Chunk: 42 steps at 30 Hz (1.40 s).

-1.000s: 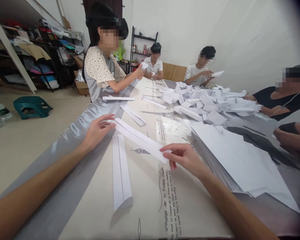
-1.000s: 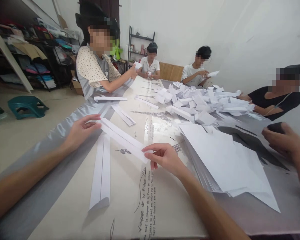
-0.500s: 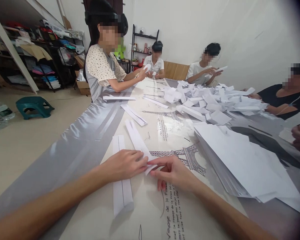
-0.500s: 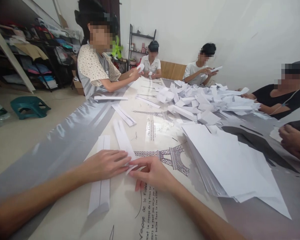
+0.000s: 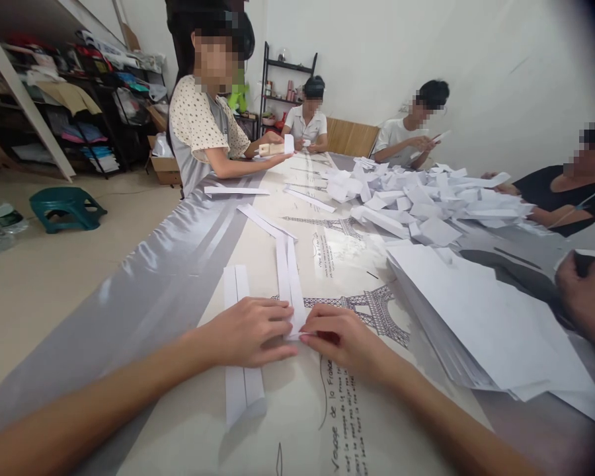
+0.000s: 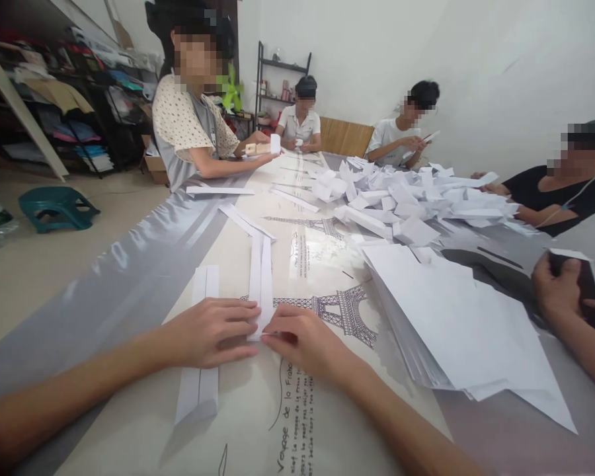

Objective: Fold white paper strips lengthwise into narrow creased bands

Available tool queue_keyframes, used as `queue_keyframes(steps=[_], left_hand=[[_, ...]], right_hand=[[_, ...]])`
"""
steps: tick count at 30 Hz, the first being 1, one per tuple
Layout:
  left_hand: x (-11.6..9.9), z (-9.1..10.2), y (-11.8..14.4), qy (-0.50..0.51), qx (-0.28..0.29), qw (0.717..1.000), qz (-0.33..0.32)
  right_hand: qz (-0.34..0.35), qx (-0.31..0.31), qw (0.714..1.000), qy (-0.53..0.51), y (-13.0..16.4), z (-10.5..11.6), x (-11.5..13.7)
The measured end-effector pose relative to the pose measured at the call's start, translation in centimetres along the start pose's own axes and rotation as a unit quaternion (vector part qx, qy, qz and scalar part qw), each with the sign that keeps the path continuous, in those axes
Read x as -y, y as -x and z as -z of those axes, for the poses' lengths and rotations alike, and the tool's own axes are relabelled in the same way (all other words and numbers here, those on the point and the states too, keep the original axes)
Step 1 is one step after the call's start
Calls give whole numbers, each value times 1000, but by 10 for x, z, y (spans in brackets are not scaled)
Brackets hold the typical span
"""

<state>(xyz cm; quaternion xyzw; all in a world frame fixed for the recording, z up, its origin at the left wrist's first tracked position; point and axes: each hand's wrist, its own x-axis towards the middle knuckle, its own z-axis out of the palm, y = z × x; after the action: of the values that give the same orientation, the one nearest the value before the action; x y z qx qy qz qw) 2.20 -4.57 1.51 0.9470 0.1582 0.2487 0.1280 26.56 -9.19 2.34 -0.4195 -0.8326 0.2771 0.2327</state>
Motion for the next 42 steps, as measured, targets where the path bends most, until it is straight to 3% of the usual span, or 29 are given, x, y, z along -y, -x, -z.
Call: queue_keyframes(steps=[2,5,10,13,17,23,27,34,39,42], left_hand=[[1,0,-1,-3,14,1000,6],[3,1,-3,19,29,997,66],[5,5,-6,65,55,989,119],[7,5,-5,52,64,992,93],[9,2,-3,-6,58,997,48],[6,0,-1,-173,-1,974,-146],[4,3,1,-230,-3,958,-171],[4,5,-1,-224,-8,952,-209],[2,6,-1,-220,-2,950,-220],[2,6,-1,-198,18,958,-205]], right_hand=[[-33,-9,999,-5,-1,-3,-2],[-66,-30,997,-19,-2,-7,-7],[-46,-43,998,16,-1,-11,-10],[-11,-48,996,75,1,-9,-6],[101,-8,983,152,5,-2,-3],[165,6,960,225,8,4,-5],[168,-14,960,226,9,3,-12],[173,-21,945,277,12,2,-21],[215,-21,917,334,14,4,-16],[206,-21,917,342,15,6,-8]])
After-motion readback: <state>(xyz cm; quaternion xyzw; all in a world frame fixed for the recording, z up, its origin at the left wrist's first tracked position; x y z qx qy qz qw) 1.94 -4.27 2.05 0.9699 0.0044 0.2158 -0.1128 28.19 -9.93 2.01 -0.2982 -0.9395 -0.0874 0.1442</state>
